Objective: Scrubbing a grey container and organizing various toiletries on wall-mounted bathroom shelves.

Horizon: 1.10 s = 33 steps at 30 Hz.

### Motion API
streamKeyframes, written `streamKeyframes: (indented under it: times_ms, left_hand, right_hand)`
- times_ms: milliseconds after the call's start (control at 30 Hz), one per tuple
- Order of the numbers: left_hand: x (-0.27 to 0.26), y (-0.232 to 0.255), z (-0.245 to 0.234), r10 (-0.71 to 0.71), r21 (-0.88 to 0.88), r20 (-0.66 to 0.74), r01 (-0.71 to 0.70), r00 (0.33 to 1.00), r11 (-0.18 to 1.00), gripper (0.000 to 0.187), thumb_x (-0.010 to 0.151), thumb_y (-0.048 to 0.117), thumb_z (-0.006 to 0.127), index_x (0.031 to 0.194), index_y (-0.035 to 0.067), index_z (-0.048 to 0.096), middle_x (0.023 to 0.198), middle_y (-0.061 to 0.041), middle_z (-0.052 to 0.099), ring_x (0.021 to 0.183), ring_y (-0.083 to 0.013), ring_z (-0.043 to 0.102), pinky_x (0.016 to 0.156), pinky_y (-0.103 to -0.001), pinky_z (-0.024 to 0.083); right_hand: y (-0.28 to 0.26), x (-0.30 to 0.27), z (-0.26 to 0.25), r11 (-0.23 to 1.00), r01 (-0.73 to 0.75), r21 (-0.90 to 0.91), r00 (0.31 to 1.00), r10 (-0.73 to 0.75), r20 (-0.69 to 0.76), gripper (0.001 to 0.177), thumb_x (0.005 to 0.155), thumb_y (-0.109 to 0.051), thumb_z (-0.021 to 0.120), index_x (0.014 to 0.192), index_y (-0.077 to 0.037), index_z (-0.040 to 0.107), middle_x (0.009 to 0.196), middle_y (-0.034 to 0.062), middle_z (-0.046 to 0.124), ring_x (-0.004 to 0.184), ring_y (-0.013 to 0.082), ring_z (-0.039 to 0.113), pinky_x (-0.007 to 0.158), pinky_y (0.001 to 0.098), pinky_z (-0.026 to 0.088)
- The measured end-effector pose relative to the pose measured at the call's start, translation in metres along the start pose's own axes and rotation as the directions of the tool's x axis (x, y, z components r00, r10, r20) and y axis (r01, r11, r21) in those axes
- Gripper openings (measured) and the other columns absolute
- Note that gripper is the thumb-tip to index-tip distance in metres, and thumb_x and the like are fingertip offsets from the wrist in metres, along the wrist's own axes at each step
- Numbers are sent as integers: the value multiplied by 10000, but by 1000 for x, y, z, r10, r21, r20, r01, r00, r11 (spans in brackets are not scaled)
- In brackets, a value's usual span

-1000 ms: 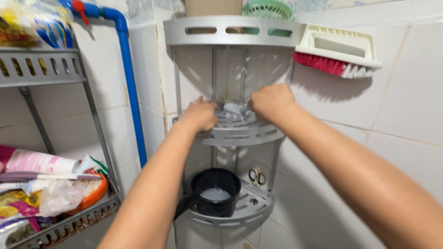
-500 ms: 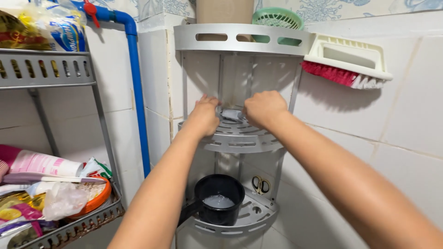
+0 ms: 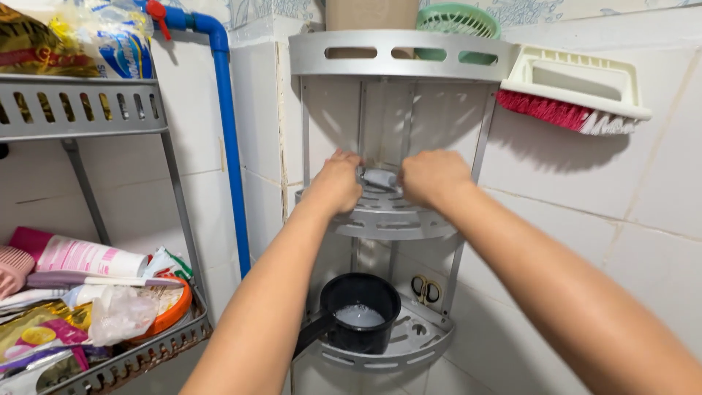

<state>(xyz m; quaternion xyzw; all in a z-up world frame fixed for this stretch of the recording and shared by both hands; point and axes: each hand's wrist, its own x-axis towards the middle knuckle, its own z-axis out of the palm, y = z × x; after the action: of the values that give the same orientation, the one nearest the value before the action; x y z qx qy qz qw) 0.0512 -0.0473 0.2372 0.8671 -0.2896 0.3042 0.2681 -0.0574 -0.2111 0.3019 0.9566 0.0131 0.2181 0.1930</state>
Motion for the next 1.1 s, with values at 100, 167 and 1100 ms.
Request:
streamKeyframes:
  times_ms: [100,167,1100]
  left_hand:
    - [9,-2,2,28,33,37,-29,999,999,565,760,-17,581,1322,31,604,1492,-160,503,1484,-366,336,1207,-448,292]
    - [5,-2,5,14,59,63,-18,998,998,570,768,-6,580,1336,36,598,1518,-165,476,1493,-370,317,1214,-453,278]
    - [3,9,-10,-38,139,108,22,993,990,582,791,55,570,1371,108,580,1568,-97,415,1532,-326,223,1262,-457,136]
  right_hand:
    - [27,-10,-4,994,-49,-99,997,54,55,274,938,-312,622,1071,-164,810,1134,123,756,1061,335,718,879,450,577]
    - [44,-38,-43,988,-97,-123,980,116,162,289,907,-410,660,1100,-250,803,1155,81,756,1081,307,720,897,447,586]
    - [32,-10,15,997,-46,-55,999,47,24,279,980,-411,586,1087,-272,802,1082,81,773,995,302,737,852,440,594]
